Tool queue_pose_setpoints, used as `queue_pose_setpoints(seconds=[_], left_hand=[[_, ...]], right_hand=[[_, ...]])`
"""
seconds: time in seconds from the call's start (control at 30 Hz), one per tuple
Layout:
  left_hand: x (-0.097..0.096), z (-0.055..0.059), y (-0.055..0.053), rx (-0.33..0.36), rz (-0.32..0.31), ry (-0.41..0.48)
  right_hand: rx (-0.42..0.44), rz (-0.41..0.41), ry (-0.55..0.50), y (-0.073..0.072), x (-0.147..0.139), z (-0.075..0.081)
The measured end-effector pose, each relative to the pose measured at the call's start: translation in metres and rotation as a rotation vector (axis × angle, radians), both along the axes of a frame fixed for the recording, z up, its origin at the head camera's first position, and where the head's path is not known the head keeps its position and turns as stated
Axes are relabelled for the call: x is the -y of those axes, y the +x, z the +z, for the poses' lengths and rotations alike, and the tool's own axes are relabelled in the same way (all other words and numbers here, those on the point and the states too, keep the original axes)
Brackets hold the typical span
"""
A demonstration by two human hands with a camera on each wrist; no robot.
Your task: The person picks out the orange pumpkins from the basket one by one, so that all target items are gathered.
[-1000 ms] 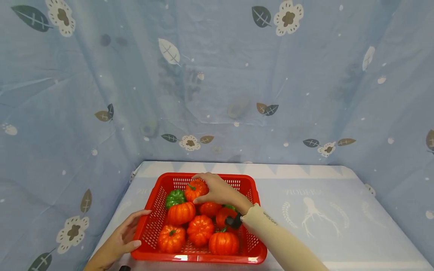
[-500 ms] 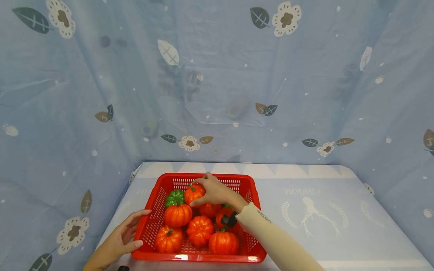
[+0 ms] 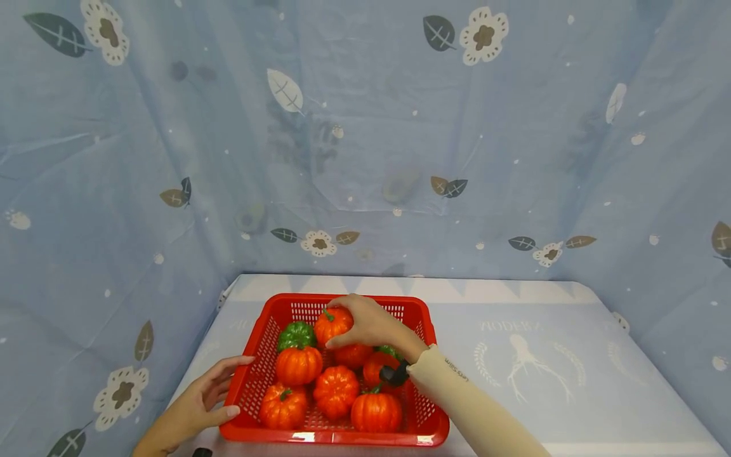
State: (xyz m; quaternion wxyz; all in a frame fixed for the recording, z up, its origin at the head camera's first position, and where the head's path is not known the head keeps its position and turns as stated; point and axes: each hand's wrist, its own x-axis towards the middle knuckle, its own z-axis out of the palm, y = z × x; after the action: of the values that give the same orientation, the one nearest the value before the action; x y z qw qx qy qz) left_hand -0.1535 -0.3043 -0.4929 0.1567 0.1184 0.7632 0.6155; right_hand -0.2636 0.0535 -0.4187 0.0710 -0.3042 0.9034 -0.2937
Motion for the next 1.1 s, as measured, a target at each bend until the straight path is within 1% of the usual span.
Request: queue_pose_setpoints(seconds=[0.13,0.27,0.37,0.53,0.67,0.77,0.87,0.93,1.1], left_hand=[[0.002,0.001,0.0,-0.008,-0.024,0.016],[0.002,0.003,0.001,0.012,-0.02,0.017],[0.001,0.005,0.001,0.018,-0.035,0.029],[0.001,0.004,-0.001,0.011,-0.06,0.041],[0.001,0.004,-0.001,0.009,-0.057,0.044],[0.002,0.004,0.001,0.015,-0.048,0.049],[0.003,0.004,0.001,0.008,-0.052,0.048],[0.004,0.004,0.001,0.017,-0.055,0.056],[0.004,0.003,-0.001,-0.008,-0.073,0.051]], right_hand=[[-0.001,0.002,-0.059,0.005,-0.014,0.009],[-0.02,-0.004,-0.112,0.009,-0.028,0.015],[-0.033,-0.023,-0.141,0.011,-0.04,0.019],[-0.051,-0.079,-0.165,0.015,-0.059,0.022],[-0.081,-0.119,-0.184,0.019,-0.076,0.023],[-0.106,-0.149,-0.199,0.02,-0.089,0.02],[-0.129,-0.172,-0.213,0.021,-0.103,0.016],[-0.145,-0.184,-0.224,0.023,-0.113,0.014],[-0.185,-0.212,-0.25,0.026,-0.136,0.012]])
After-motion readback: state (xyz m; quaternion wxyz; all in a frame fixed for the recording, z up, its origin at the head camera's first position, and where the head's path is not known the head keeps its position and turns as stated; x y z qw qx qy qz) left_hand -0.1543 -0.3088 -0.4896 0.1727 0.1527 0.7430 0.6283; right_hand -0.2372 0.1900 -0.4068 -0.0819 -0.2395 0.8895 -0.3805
